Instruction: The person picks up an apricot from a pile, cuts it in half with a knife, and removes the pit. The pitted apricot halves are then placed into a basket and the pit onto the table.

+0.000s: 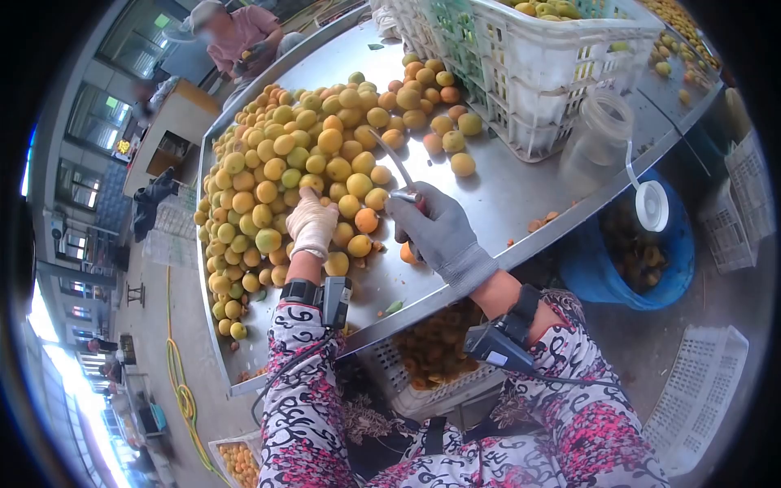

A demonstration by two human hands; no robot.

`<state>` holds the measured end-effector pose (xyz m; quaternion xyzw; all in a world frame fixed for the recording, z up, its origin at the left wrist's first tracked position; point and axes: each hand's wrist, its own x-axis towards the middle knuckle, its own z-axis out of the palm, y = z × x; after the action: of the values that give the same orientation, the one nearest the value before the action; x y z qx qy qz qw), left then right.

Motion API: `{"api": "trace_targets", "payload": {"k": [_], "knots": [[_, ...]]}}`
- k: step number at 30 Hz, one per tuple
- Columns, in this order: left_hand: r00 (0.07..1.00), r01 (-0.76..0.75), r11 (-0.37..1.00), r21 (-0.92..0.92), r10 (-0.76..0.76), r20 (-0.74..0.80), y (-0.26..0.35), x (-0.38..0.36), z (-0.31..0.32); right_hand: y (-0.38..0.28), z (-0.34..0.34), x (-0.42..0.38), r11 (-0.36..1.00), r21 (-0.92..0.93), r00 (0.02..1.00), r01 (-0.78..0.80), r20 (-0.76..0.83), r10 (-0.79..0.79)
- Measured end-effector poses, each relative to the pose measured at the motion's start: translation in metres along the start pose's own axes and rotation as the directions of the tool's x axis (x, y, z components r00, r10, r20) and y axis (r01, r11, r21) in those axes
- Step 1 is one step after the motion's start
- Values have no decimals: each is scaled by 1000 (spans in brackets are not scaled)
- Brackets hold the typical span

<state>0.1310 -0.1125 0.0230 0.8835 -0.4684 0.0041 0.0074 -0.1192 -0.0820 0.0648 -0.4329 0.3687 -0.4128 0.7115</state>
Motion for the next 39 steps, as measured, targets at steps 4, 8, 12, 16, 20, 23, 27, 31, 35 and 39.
{"api": "trace_targets", "payload": {"k": [4,8,12,16,20,23,27,31,35,39], "knots": [[999,37,620,-784,-7,41,-16,-11,-5,-2,-3,-1,1000,8,1000,16,-4,-16],[952,233,-450,-862,285,108,-32,-30,-30,-3,-5,-1,999,44,1000,-16,-2,16],[861,466,-662,-586,492,129,-25,-59,-32,1,-7,-1,994,104,999,-30,25,28],[855,490,-691,-531,500,138,-5,-84,-35,6,-10,-3,994,111,999,2,33,-5],[832,494,-643,-585,545,104,13,-108,-42,7,-14,-3,995,96,999,-11,48,7],[836,478,-643,-598,542,86,25,-118,-42,9,-12,-2,996,74,997,41,62,-46],[853,475,-635,-609,503,141,38,-130,-48,6,-6,-1,995,-93,996,24,85,-16],[901,347,-532,-773,419,115,37,-140,-48,15,-1,4,956,-268,991,118,97,-95],[928,268,-489,-830,361,86,36,-148,-46,10,4,0,967,-251,994,50,106,-24],[946,265,-515,-815,302,117,35,-154,-47,19,6,2,976,-188,988,110,123,-88]]}}
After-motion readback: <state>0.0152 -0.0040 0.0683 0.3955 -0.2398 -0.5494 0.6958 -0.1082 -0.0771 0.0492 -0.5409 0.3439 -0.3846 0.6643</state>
